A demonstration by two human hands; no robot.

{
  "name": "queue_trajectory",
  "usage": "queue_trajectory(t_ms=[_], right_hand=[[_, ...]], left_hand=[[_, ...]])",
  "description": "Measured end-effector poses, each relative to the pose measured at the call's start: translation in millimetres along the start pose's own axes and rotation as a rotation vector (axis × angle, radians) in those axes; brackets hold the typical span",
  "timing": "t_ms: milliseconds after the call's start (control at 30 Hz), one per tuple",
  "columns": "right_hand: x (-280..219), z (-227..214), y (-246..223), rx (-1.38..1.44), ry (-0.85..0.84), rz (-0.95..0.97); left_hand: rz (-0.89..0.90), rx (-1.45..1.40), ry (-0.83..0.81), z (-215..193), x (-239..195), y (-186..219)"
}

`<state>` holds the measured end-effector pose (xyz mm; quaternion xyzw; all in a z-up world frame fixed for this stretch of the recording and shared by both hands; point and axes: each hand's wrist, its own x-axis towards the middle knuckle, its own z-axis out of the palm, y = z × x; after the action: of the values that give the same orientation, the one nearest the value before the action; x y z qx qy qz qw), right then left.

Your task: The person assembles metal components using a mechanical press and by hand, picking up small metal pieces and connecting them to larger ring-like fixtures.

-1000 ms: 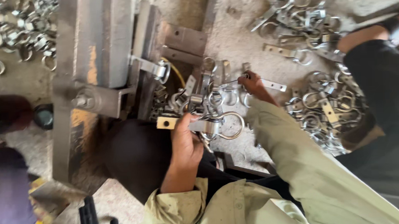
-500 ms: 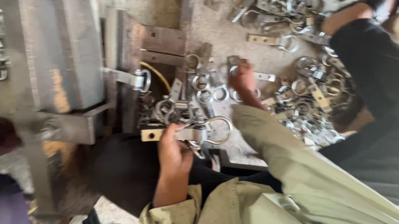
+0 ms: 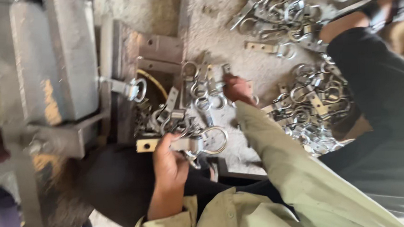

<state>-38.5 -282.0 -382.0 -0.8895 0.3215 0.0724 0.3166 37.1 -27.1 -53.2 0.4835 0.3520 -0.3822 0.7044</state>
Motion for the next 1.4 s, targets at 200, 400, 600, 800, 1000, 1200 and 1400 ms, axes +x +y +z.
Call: queue_trajectory(t_ms=[200, 400, 600, 800, 1000, 1200, 1400], right_hand=[[24.0, -23.8, -72.7, -0.139, -0.001, -0.313], [100.2, -38.2, 21.8, 0.499, 0.461, 0.254], [173.0, -76.0, 85.2, 1.452, 0.447, 0.473], [148.2, -52.0, 51.5, 1.743, 0.328, 0.899], [92.2, -144.1, 0.4, 0.598, -0.121, 0.284], [11.6, -304.3, -80.9, 1.333, -0.186, -0.086], [13.7, -194.9, -75.8, 1.953, -0.339, 0.035]], left_hand=[[-0.012, -0.053, -0.003, 19.6, -3.2, 8.5], [-0.024, 0.035, 0.093, 16.2, -1.7, 10.8], [0.015, -0.008, 0.066, 6.8, 16.0, 2.5], [0.001, 0.082, -0.051, 17.4, 14.9, 3.6], [0.034, 0.025, -0.032, 7.9, 45.1, -12.6], [0.113, -0.002, 0.055, 11.2, 111.8, -33.8], [0.189, 0.021, 0.109, 38.8, 156.3, -33.4]])
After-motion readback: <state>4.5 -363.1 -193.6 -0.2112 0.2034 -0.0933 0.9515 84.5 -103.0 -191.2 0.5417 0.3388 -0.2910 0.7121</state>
